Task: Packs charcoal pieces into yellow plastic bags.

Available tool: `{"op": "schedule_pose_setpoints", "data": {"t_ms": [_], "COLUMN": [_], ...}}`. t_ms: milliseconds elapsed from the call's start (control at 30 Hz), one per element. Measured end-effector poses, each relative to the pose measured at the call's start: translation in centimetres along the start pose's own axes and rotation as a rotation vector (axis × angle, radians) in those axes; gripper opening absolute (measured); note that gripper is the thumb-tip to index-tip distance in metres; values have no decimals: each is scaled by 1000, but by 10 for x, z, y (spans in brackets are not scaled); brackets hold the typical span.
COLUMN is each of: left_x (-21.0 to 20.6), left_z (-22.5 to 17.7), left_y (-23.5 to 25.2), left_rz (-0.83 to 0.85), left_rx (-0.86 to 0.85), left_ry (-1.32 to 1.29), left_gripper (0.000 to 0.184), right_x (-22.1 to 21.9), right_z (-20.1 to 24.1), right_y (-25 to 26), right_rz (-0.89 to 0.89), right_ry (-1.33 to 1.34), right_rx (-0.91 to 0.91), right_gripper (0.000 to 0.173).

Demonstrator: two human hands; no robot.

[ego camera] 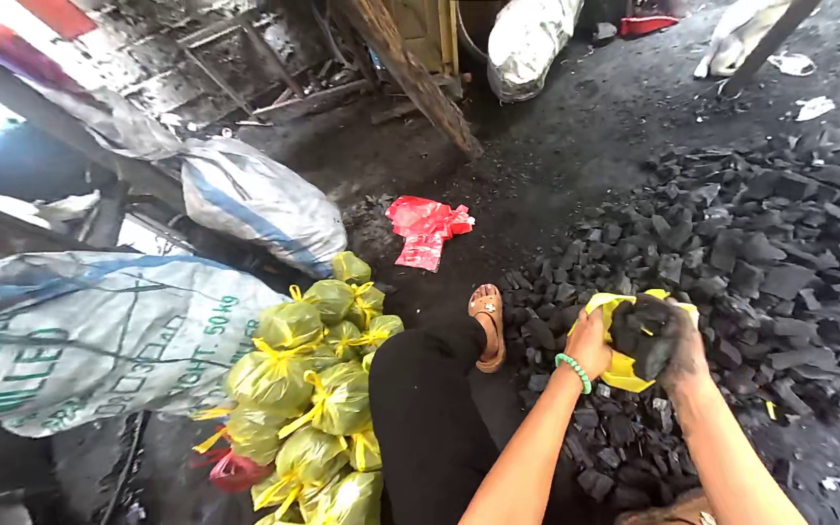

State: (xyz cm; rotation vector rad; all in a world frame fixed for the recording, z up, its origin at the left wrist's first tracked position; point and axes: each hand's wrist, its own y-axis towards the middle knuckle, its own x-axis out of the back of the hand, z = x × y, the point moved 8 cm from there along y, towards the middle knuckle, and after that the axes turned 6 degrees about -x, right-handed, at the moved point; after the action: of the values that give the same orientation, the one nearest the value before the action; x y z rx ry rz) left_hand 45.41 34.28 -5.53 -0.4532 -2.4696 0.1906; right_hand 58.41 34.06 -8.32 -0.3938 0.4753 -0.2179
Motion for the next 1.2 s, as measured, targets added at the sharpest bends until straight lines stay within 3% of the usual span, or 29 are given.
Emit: {"op": "schedule_pose_setpoints", "data": {"t_ms": [100,200,300,367,433,500,567,633,700,767,833,967,1200], "left_x": [-1,-1,2,4,8,17,23,9,-19,-42,-61,-91,-147], "left_z": [10,23,35,42,47,53,71,113,154,184,199,194,167], "left_y": [9,17,26,30,30,22,2,-22,-48,-65,-67,-51,-62], "left_rz": [50,74,99,93,44,-150,-477,-714,-806,-787,-633,-344,-388], "left_rx": [28,51,89,92,56,-26,-83,91,440,734,875,869,863], "left_ry": [113,172,189,174,133,20,-213,-483,-558,-486,-443,-407,-519], "left_gripper": [72,80,84,81,73,55,52,61,61,60,68,78,72], "right_x": [4,4,21,57,104,148,170,176,169,156,147,152,153], "right_z": [-4,21,44,48,38,11,-22,-49,-66,-70,-72,-88,-114], "right_y": [26,29,26,34,42,47,49,53,61,70,75,62,16], "right_rz": [31,117,192,62,-189,-406,-480,-487,-465,-420,-381,-364,-472], "right_ry": [-732,-943,-724,-410,-219,-367,-646,-811,-861,-905,-1030,-1189,-1038], "right_rx": [-6,48,-2,25,81,34,-68,-163,-225,-277,-317,-278,-114], "right_gripper": [51,54,43,35,31,35,47,64,73,75,72,61,52]}}
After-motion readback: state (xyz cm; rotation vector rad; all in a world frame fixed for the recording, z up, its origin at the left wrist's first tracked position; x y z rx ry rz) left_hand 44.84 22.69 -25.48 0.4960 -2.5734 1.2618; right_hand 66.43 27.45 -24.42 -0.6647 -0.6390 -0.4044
